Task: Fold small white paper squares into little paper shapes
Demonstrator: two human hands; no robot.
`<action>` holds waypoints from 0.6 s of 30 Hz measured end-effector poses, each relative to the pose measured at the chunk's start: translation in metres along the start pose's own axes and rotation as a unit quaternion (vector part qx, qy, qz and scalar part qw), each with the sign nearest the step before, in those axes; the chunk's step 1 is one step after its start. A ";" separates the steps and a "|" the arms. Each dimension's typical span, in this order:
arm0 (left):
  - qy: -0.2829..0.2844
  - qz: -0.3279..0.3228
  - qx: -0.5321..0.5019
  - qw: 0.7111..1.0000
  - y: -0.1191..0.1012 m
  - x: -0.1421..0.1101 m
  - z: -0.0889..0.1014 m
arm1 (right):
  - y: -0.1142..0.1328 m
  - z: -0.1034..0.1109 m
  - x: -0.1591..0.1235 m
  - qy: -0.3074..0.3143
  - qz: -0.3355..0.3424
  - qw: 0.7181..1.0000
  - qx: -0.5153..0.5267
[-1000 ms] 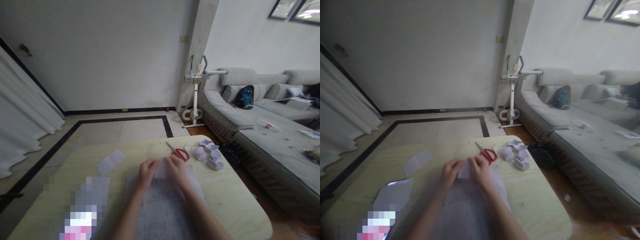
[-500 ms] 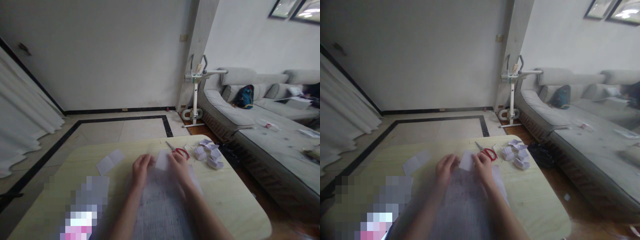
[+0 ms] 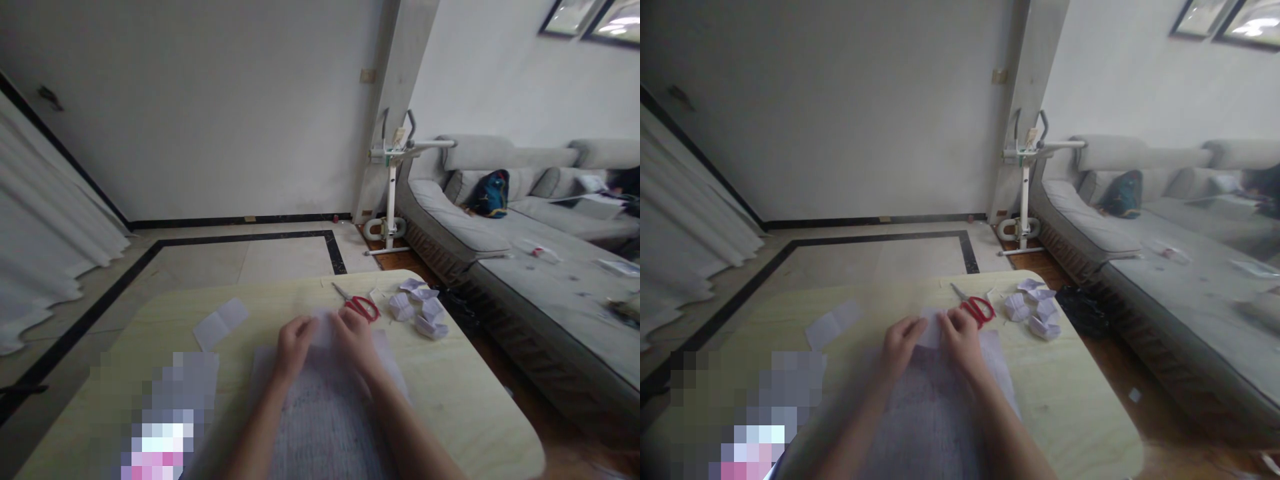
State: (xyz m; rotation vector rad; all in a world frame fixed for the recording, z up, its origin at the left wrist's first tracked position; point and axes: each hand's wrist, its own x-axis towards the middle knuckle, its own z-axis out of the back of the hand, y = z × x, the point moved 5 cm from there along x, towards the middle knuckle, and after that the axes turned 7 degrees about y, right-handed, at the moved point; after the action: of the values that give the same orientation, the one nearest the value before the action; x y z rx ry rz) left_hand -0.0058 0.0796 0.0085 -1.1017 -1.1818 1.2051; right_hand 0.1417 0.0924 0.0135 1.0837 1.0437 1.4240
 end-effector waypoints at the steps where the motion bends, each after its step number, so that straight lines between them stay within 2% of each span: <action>1: -0.005 -0.006 0.012 1.000 0.000 0.000 0.001 | 0.001 0.000 0.000 0.000 0.000 1.000 -0.004; 6: -0.015 -0.015 0.025 0.999 0.001 0.002 0.004 | 0.002 -0.003 0.000 0.034 0.006 0.999 -0.028; 10: -0.021 -0.014 0.010 1.000 0.001 0.002 0.003 | -0.001 -0.004 0.000 0.038 0.015 0.998 -0.041; 18: -0.012 0.018 0.000 1.000 0.008 0.003 0.004 | 0.004 -0.007 -0.001 0.064 0.022 0.995 -0.075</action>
State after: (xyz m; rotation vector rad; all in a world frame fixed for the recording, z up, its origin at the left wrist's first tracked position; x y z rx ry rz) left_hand -0.0104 0.0830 0.0010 -1.1157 -1.1842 1.2488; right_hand 0.1345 0.0903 0.0155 0.9219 0.9914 1.5982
